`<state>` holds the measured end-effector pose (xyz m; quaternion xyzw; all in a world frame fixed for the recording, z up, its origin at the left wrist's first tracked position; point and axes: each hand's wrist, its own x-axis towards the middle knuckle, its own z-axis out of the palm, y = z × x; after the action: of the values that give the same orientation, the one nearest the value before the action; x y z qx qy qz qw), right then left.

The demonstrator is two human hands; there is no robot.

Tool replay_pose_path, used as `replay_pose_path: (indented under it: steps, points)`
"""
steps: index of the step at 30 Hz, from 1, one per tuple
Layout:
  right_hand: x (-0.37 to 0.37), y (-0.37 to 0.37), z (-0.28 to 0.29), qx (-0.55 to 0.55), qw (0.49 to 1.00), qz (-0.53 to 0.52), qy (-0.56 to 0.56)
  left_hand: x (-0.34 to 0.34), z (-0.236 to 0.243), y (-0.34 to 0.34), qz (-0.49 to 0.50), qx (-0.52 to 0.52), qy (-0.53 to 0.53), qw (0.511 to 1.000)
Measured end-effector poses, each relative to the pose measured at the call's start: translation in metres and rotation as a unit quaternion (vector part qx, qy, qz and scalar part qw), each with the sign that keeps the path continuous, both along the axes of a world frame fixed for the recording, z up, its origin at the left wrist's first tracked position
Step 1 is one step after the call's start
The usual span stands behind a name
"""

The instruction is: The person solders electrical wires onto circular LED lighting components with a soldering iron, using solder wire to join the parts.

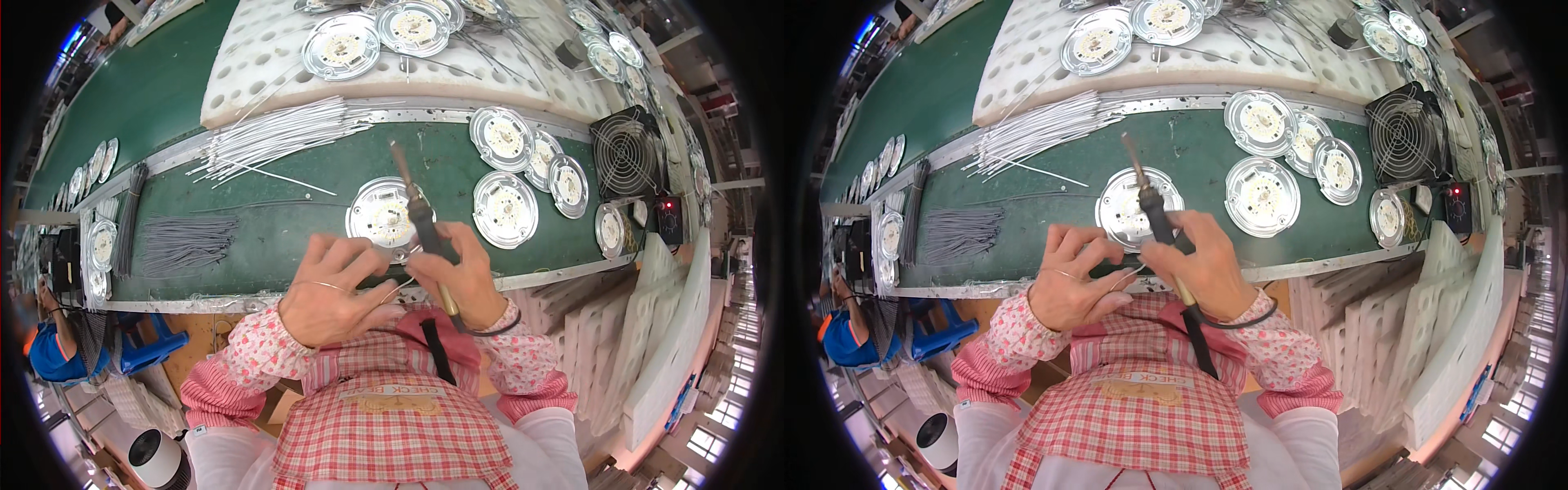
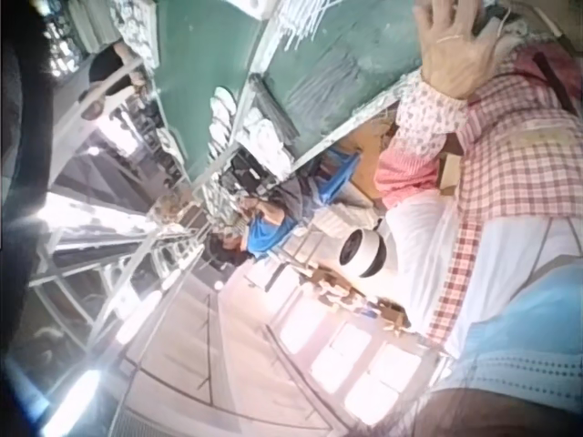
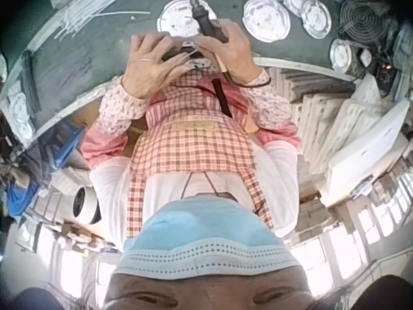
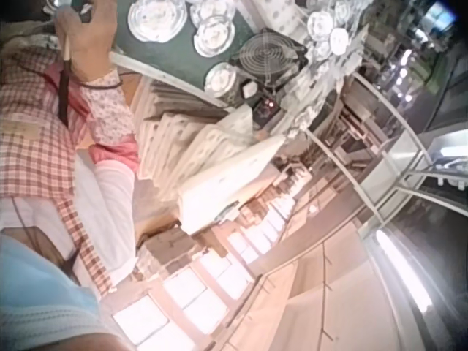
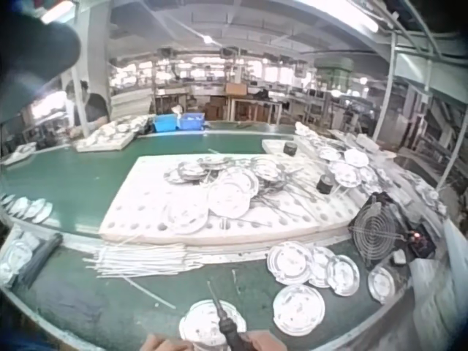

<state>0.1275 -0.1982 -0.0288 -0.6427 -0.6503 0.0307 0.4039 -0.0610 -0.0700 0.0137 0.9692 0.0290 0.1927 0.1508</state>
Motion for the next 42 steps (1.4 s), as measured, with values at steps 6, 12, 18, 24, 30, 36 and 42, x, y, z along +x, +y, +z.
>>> replay_pose_path:
  steps: [6,12,18,24,30,36,42]
  points:
    - [0.012,-0.025,0.015,-0.023,0.993,-0.011,0.113,-0.017,0.002,0.0,-0.003,-0.019,0.034,0.999]
    - [0.0,-0.024,0.023,-0.032,0.994,0.06,0.083,-0.007,0.012,-0.008,-0.015,-0.049,0.028,0.998]
    - [0.02,-0.032,0.01,-0.032,0.99,-0.011,0.134,0.001,-0.009,-0.017,0.125,-0.024,-0.012,0.992]
    - [0.017,-0.039,0.008,-0.002,0.967,-0.043,0.253,0.025,-0.022,-0.03,0.22,0.079,-0.045,0.971]
    - [0.02,-0.033,0.0,-0.043,0.951,-0.028,0.305,0.036,-0.028,-0.03,0.205,0.08,-0.017,0.975]
    - [0.019,-0.029,-0.002,-0.037,0.964,0.01,0.264,0.038,-0.032,-0.026,0.209,0.072,-0.007,0.975]
    - [0.018,-0.028,0.007,-0.097,0.928,-0.01,0.359,0.04,-0.038,-0.023,0.215,0.047,-0.017,0.975]
